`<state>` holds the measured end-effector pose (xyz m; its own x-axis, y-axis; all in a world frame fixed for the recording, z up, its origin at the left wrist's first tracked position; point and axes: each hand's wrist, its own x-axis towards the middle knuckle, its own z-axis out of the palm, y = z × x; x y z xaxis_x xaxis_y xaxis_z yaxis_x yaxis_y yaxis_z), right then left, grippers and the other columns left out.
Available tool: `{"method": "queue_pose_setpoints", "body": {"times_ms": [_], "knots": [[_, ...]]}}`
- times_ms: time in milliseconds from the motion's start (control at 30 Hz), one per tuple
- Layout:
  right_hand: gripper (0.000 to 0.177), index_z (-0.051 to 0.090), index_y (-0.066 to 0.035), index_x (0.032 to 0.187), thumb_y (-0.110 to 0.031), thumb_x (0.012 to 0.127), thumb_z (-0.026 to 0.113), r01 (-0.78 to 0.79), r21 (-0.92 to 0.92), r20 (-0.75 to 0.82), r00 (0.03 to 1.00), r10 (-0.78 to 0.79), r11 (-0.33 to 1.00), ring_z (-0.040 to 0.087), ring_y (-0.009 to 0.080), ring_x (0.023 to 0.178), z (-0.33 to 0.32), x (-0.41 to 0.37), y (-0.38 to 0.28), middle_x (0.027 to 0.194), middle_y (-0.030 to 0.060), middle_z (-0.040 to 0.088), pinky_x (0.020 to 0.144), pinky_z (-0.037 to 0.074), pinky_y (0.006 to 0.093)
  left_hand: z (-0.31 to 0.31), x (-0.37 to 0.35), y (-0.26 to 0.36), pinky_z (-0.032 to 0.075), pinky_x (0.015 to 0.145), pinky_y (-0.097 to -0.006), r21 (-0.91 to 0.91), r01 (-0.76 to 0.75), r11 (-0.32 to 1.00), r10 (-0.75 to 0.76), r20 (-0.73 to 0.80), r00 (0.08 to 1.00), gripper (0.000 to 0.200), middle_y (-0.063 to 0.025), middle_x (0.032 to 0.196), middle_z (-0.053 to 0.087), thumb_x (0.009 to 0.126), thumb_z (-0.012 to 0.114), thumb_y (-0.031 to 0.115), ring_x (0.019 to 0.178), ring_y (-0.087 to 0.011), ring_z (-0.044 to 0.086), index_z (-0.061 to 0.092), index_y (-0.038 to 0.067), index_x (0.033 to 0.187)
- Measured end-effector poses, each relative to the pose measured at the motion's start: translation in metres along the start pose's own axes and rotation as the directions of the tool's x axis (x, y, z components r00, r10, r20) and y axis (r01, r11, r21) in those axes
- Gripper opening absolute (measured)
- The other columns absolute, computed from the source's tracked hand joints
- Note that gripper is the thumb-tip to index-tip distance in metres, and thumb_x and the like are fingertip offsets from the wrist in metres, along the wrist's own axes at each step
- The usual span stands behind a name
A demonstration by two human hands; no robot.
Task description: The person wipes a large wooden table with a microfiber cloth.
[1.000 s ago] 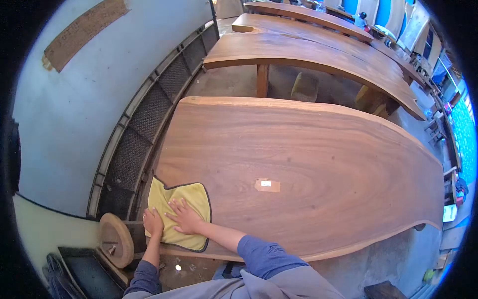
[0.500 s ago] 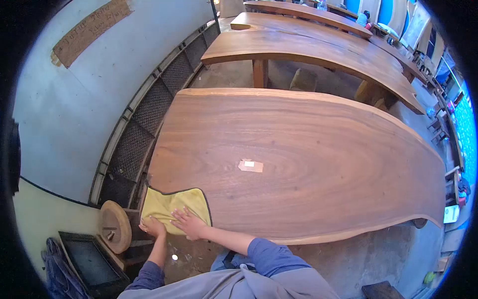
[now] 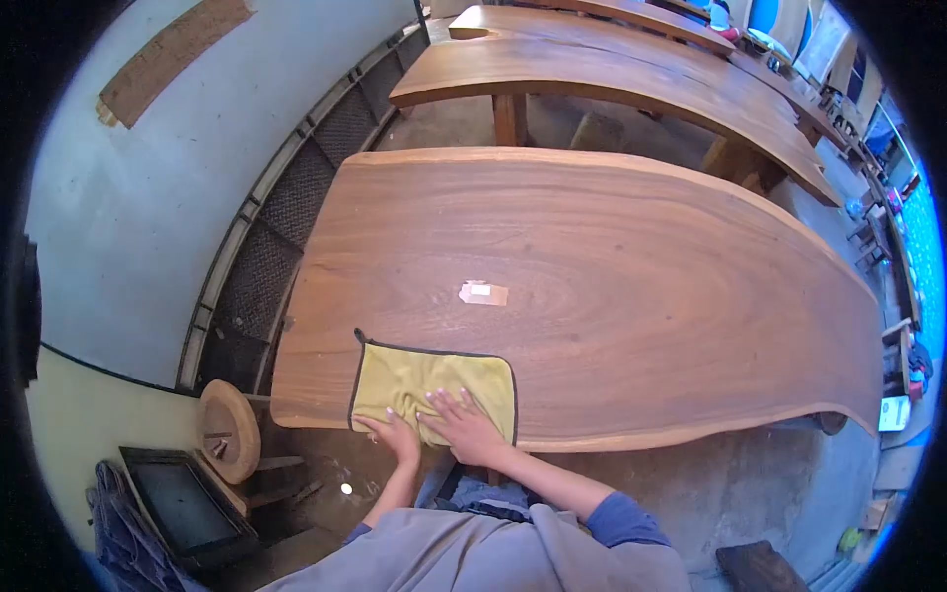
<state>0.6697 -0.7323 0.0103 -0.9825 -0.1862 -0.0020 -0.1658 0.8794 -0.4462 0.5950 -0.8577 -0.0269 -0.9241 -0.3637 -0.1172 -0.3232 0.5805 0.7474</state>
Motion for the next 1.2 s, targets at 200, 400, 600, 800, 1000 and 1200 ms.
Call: {"method": "queue_pose_setpoints", "body": {"times_ms": [200,400,600,800,1000,1200], "knots": [[0.066,0.034,-0.017,0.135,-0.038,0.076,0.056,0.133,-0.031,0.036,0.991,-0.132,0.991,0.017,0.0306,0.134,0.000,0.039,-0.018,0.143,0.0136,0.023,0.106,0.010,0.0539,-0.014,0.058,-0.024,0.036,0.089,-0.0502,0.041,0.073,0.996,-0.063,-0.218,0.974,0.080,-0.0465,0.111,0.037,0.087,0.050,0.036,0.103,-0.0525,0.045,-0.004,0.015,0.141],[0.064,0.034,-0.017,0.135,-0.053,0.083,0.041,0.238,0.009,-0.078,0.969,-0.236,0.971,0.014,0.0303,0.134,0.033,0.092,-0.040,0.143,0.0135,0.023,0.106,0.007,0.0538,-0.060,0.106,-0.030,0.025,0.099,-0.0506,0.459,0.091,0.883,0.035,-0.260,0.965,0.077,-0.0495,0.125,0.016,0.088,0.043,0.043,0.117,-0.0551,0.029,0.006,-0.002,0.139],[0.062,0.034,-0.017,0.135,-0.050,0.084,0.041,0.297,0.015,-0.025,0.955,-0.297,0.955,0.014,0.0293,0.135,0.038,0.134,-0.040,0.143,0.0127,0.023,0.107,0.006,0.0528,-0.065,0.153,0.001,0.012,0.104,-0.0536,0.754,-0.020,0.657,0.122,-0.080,0.989,0.074,-0.0339,0.140,0.009,0.089,0.033,0.048,0.132,-0.0427,0.009,0.012,-0.004,0.138],[0.057,0.037,-0.015,0.133,-0.044,0.084,0.044,0.171,0.017,-0.135,0.977,-0.167,0.985,0.021,0.0281,0.132,0.026,0.181,-0.013,0.141,0.0123,0.027,0.106,0.013,0.0523,-0.030,0.213,0.031,0.012,0.104,-0.0550,0.772,-0.076,0.631,0.164,-0.037,0.986,0.074,-0.0316,0.140,0.014,0.089,0.033,0.048,0.132,-0.0434,0.012,0.013,-0.004,0.138],[0.056,0.037,-0.016,0.133,-0.043,0.084,0.044,0.027,-0.045,-0.203,0.979,-0.036,0.999,0.022,0.0282,0.132,-0.012,0.217,0.038,0.141,0.0126,0.028,0.106,0.015,0.0513,0.025,0.249,0.107,0.016,0.103,-0.0551,0.725,-0.233,0.648,0.284,0.055,0.957,0.068,-0.0260,0.142,0.017,0.089,0.036,0.045,0.131,-0.0421,0.015,0.019,0.000,0.138],[0.055,0.036,-0.017,0.134,-0.043,0.086,0.042,-0.287,-0.071,-0.296,0.921,0.255,0.955,0.021,0.0277,0.133,-0.060,0.218,0.106,0.142,0.0121,0.027,0.106,0.015,0.0505,0.130,0.252,0.189,0.027,0.098,-0.0484,0.634,-0.475,0.610,0.615,-0.002,0.788,0.063,-0.0229,0.126,0.039,0.082,0.049,0.047,0.120,-0.0368,0.033,0.040,0.002,0.125]]}}
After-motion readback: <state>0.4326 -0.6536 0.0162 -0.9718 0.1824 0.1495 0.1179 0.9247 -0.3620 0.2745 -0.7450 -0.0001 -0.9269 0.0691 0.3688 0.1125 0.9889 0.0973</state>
